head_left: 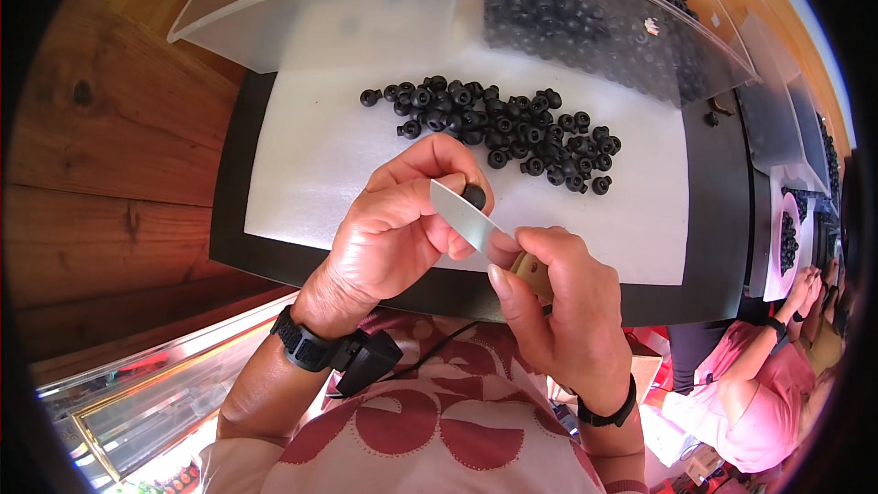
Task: Using a knife to trim excess material from small black rubber components and sorting them into bins.
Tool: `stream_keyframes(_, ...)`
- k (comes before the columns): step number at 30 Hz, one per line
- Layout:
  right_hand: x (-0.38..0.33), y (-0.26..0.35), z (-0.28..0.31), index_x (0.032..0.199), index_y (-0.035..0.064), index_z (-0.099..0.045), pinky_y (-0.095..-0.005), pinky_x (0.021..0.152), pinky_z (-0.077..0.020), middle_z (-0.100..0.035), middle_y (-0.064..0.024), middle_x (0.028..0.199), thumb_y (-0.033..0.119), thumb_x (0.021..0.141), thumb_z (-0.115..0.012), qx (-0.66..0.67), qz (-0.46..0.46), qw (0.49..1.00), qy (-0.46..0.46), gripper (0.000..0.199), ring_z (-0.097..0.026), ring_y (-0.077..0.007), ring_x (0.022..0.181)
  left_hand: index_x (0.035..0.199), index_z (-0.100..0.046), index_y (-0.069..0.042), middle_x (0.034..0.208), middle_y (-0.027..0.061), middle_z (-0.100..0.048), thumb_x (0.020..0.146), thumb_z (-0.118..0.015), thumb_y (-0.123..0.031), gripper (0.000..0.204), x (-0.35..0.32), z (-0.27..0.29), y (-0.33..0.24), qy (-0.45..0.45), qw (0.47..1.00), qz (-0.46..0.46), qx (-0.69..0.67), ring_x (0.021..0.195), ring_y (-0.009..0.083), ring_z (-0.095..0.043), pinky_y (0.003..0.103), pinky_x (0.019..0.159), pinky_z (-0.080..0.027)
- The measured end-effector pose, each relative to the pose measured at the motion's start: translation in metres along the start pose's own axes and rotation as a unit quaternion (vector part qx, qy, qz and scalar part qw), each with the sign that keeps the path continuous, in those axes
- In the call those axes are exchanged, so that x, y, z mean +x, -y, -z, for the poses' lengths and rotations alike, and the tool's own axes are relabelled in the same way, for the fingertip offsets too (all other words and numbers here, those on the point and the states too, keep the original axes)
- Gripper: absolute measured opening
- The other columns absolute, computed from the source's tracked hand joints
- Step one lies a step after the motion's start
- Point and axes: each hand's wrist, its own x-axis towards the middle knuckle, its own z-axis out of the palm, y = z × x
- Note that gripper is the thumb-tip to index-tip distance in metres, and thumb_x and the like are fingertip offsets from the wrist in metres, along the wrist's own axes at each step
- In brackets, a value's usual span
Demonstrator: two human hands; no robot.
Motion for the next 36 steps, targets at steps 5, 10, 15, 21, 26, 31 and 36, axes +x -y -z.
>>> stream_keyframes(5, 0.0012, -0.001, -0.0006, 0.116, 0.0008, -0.055, -0.0401, 0.052, -0.0486, -0.063, -0.0121, 0.087, 0.01, 0.09, -0.074, -0.002, 0.0, 1.0, 0.0, 0.034, -0.065, -0.0304, 0.064, 0.105, -0.055, -0.002, 0.082, 0.014, -0.059, 0.101, -0.06, -0.022, 0.021, -0.0004, 0.0022, -0.0007, 0.001, 1.0, -0.008, 0.017, 0.065, 0.0149, -0.056, 0.026, 0.058, -0.047)
stream_keyframes(10, 0.0018, -0.0037, -0.0027, 0.116, 0.0007, -0.054, -0.0402, 0.052, -0.0484, -0.063, -0.0122, 0.086, 0.01, 0.09, -0.074, 0.005, 0.003, 1.0, 0.002, 0.033, -0.064, -0.0309, 0.064, 0.105, -0.055, -0.002, 0.085, 0.0143, -0.059, 0.099, -0.065, -0.026, 0.027, -0.0013, -0.0005, 0.0001, -0.029, 0.999, -0.017, 0.038, 0.064, 0.0128, -0.052, 0.024, 0.06, -0.047)
stream_keyframes(15, 0.0011, -0.0039, -0.002, 0.115, 0.0011, -0.054, -0.0401, 0.052, -0.048, -0.063, -0.0113, 0.084, 0.009, 0.09, -0.073, 0.006, -0.01, 1.0, 0.005, 0.032, -0.064, -0.0309, 0.063, 0.104, -0.055, 0.0, 0.087, 0.0145, -0.06, 0.096, -0.069, -0.03, 0.034, -0.0022, -0.0017, 0.0007, -0.028, 0.998, -0.026, 0.039, 0.063, 0.011, -0.05, 0.024, 0.062, -0.047)
stream_keyframes(21, 0.001, -0.0054, -0.0019, 0.115, 0.0013, -0.054, -0.0397, 0.052, -0.0481, -0.063, -0.011, 0.083, 0.008, 0.09, -0.073, 0.008, -0.004, 1.0, -0.003, 0.032, -0.065, -0.0302, 0.064, 0.104, -0.055, 0.001, 0.087, 0.0139, -0.06, 0.094, -0.072, -0.032, 0.038, -0.0021, -0.0031, -0.0002, -0.035, 0.998, -0.015, 0.054, 0.064, 0.0106, -0.051, 0.024, 0.062, -0.048)
stream_keyframes(26, 0.0017, -0.0052, -0.0016, 0.115, 0.0014, -0.054, -0.0398, 0.052, -0.0484, -0.064, -0.011, 0.083, 0.008, 0.09, -0.073, 0.009, -0.004, 1.0, -0.003, 0.031, -0.066, -0.0298, 0.064, 0.104, -0.056, 0.0, 0.087, 0.0144, -0.061, 0.094, -0.071, -0.033, 0.039, -0.0029, -0.0018, 0.0026, -0.027, 0.998, -0.03, 0.056, 0.064, 0.0111, -0.051, 0.024, 0.063, -0.048)
stream_keyframes(31, 0.0001, -0.0061, -0.0017, 0.114, 0.0014, -0.054, -0.0397, 0.052, -0.0487, -0.064, -0.0116, 0.084, 0.009, 0.091, -0.073, 0.015, -0.006, 1.0, 0.003, 0.031, -0.066, -0.0302, 0.064, 0.105, -0.056, 0.0, 0.088, 0.0145, -0.061, 0.094, -0.072, -0.035, 0.04, -0.0026, -0.0023, 0.0019, -0.042, 0.996, -0.017, 0.073, 0.065, 0.0115, -0.052, 0.023, 0.063, -0.048)
stream_keyframes(36, -0.0002, -0.0064, -0.002, 0.114, 0.0015, -0.053, -0.0394, 0.052, -0.0485, -0.064, -0.0118, 0.084, 0.009, 0.091, -0.073, 0.008, -0.007, 1.0, 0.0, 0.031, -0.066, -0.0306, 0.064, 0.105, -0.056, -0.001, 0.087, 0.0135, -0.061, 0.094, -0.072, -0.034, 0.038, -0.0025, -0.0016, 0.0037, -0.038, 0.997, -0.023, 0.069, 0.065, 0.0116, -0.053, 0.024, 0.062, -0.047)
